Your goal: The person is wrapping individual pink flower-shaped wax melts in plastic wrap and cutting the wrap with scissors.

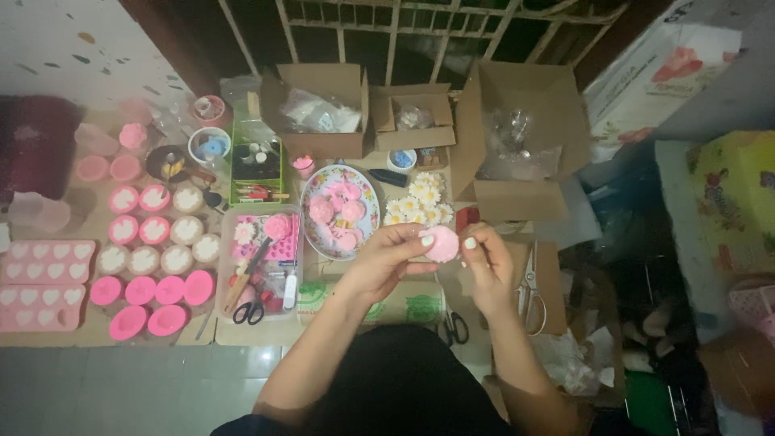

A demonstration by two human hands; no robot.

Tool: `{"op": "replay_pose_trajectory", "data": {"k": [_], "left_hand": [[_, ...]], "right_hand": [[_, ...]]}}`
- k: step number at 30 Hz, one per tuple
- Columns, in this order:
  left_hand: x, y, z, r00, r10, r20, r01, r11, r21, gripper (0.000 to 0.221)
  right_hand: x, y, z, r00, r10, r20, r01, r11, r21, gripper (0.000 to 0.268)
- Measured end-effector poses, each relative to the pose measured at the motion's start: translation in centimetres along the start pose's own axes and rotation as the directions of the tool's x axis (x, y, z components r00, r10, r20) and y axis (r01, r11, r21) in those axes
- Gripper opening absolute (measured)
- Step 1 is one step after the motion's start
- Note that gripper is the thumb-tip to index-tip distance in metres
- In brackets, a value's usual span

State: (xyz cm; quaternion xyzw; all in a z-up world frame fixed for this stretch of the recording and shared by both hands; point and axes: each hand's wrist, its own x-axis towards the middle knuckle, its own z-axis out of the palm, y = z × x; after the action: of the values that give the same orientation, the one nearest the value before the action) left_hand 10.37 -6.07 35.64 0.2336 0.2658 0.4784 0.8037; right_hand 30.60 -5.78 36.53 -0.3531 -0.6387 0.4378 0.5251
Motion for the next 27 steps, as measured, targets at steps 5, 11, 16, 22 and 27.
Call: {"op": "replay_pose_trajectory", "data": {"k": [5,11,16,22,27], "left_hand": [[0.7,-0.4,0.0,0.999,0.032,0.045,-0.034,0.998,0.059,0.03],[2.0,-0.7,0.3,0.995,0.09,0.047,-0.095,0.988,0.124,0.031],[2.1,-0.6,1.1,0.994,0.105,0.02,-0.107,0.98,0.165,0.039],[1.1,0.6,2.3,0.992,0.007,0.124,-0.034,0.975,0.221,0.042],[1.7,-0.8,0.6,0.982,0.011,0.186,-0.087,0.909,0.407,0.04]], "right_hand": [[-0.5,5.4,-0.7,0.985,0.15,-0.082,-0.128,0.965,0.227,0.01],[-0.3,7.3,-0.4,0.918,0.394,-0.045,-0.302,0.77,0.563,0.018],[-0.6,6.2,-0.3,0.759,0.649,0.059,-0.535,0.569,0.624,0.033],[-3.3,11.2,-1.1,0.598,0.721,0.35,-0.632,0.156,0.759,0.029],[-4.4,9.7,-2.2,0.638,0.763,0.107,-0.587,0.392,0.708,0.031]]}}
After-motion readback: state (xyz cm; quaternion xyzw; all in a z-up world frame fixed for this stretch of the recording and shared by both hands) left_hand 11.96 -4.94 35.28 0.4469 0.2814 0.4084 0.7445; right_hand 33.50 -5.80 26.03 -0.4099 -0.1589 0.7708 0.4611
